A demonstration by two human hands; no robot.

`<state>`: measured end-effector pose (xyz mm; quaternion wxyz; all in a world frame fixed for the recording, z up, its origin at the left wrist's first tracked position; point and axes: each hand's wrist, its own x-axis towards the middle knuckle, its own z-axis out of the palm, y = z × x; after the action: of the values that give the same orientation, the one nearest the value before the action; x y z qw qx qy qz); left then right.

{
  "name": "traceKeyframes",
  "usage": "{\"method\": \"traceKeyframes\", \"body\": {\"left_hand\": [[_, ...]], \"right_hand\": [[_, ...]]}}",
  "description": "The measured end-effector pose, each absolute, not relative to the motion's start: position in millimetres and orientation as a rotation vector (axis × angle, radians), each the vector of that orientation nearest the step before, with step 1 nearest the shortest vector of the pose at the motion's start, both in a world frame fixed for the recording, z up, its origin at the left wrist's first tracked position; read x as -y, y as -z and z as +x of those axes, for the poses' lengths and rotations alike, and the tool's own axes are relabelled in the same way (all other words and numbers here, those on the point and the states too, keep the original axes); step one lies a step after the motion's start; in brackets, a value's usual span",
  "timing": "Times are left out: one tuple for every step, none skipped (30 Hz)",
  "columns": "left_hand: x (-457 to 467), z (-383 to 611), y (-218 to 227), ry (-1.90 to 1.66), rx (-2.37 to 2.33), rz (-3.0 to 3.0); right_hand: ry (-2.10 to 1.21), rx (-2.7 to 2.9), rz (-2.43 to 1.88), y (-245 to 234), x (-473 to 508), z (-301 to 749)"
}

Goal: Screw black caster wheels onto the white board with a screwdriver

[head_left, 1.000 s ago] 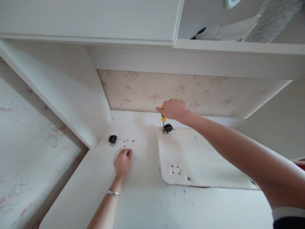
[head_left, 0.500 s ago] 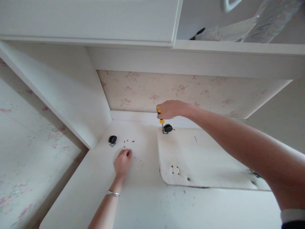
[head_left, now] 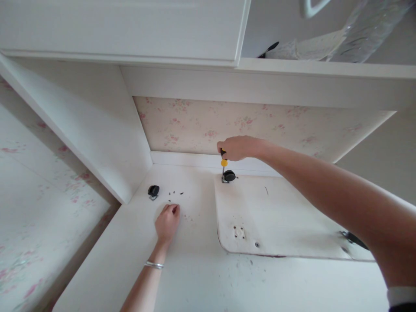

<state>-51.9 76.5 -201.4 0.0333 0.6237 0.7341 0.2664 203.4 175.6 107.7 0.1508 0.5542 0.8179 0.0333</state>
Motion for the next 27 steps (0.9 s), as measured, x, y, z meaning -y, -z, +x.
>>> {"method": "traceKeyframes", "body": {"left_hand": [[-76, -52, 201, -0.819, -2.257, 1.918], [-76, -52, 202, -0.819, -2.257, 1.917], [-76, -52, 202, -0.818, -2.257, 1.916], [-77, -52, 202, -0.816, -2.257, 1.914], [-77, -52, 202, -0.815, -2.257, 1.913], [-77, -52, 201, -0.813, -2.257, 1.912], [-77, -52, 201, -0.812, -2.257, 1.912], [-77, -52, 201, -0.811, -2.256, 1.912], [-76, -52, 201, -0.81, -2.255, 1.913], [-76, -52, 201, -0.809, -2.254, 1.913], [-76, -52, 200, -0.808, -2.254, 1.914], [-76, -52, 200, -0.807, -2.253, 1.914], [-76, -52, 199, -0.806, -2.253, 1.914], [-75, -52, 199, -0.806, -2.254, 1.913], [-75, -51, 198, -0.806, -2.255, 1.911], [-75, -51, 198, -0.806, -2.256, 1.909], [-75, -51, 198, -0.805, -2.256, 1.907], [-75, -51, 198, -0.804, -2.258, 1.903], [-75, -51, 198, -0.803, -2.26, 1.9], [-76, -51, 198, -0.802, -2.262, 1.897], [-76, -51, 198, -0.8, -2.263, 1.896], [-76, -51, 199, -0.798, -2.265, 1.895], [-76, -51, 199, -0.796, -2.266, 1.896], [-76, -51, 200, -0.796, -2.265, 1.899], [-76, -52, 201, -0.795, -2.263, 1.903], [-76, -52, 201, -0.796, -2.26, 1.908], [-76, -52, 202, -0.797, -2.257, 1.913]], "right_hand": [[-0.098, -2.362, 1.571, -108, -175, 204], [-0.108, -2.363, 1.571, -107, -175, 205], [-0.125, -2.354, 1.59, -106, -174, 204], [-0.148, -2.337, 1.624, -105, -173, 202], [-0.174, -2.318, 1.663, -104, -172, 201], [-0.197, -2.303, 1.698, -103, -171, 199], [-0.217, -2.294, 1.722, -102, -170, 197], [-0.229, -2.291, 1.733, -101, -169, 196], [-0.232, -2.292, 1.731, -101, -168, 195], [-0.227, -2.295, 1.721, -101, -168, 195], [-0.217, -2.298, 1.708, -102, -169, 195], [-0.203, -2.302, 1.693, -103, -169, 196], [-0.187, -2.308, 1.676, -104, -170, 197], [-0.17, -2.317, 1.658, -105, -171, 199], [-0.155, -2.328, 1.64, -105, -172, 201], [-0.145, -2.341, 1.627, -106, -173, 203], [-0.142, -2.351, 1.623, -105, -173, 204], [-0.151, -2.358, 1.632, -104, -173, 204], [-0.17, -2.36, 1.654, -103, -173, 204], [-0.194, -2.356, 1.681, -101, -173, 204], [-0.221, -2.351, 1.708, -100, -172, 203], [-0.243, -2.348, 1.727, -99, -172, 201], [-0.258, -2.348, 1.733, -98, -171, 200], [-0.261, -2.352, 1.726, -98, -170, 199], [-0.252, -2.359, 1.707, -99, -170, 198], [-0.23, -2.367, 1.679, -100, -170, 197], [-0.198, -2.375, 1.647, -101, -170, 197]]}}
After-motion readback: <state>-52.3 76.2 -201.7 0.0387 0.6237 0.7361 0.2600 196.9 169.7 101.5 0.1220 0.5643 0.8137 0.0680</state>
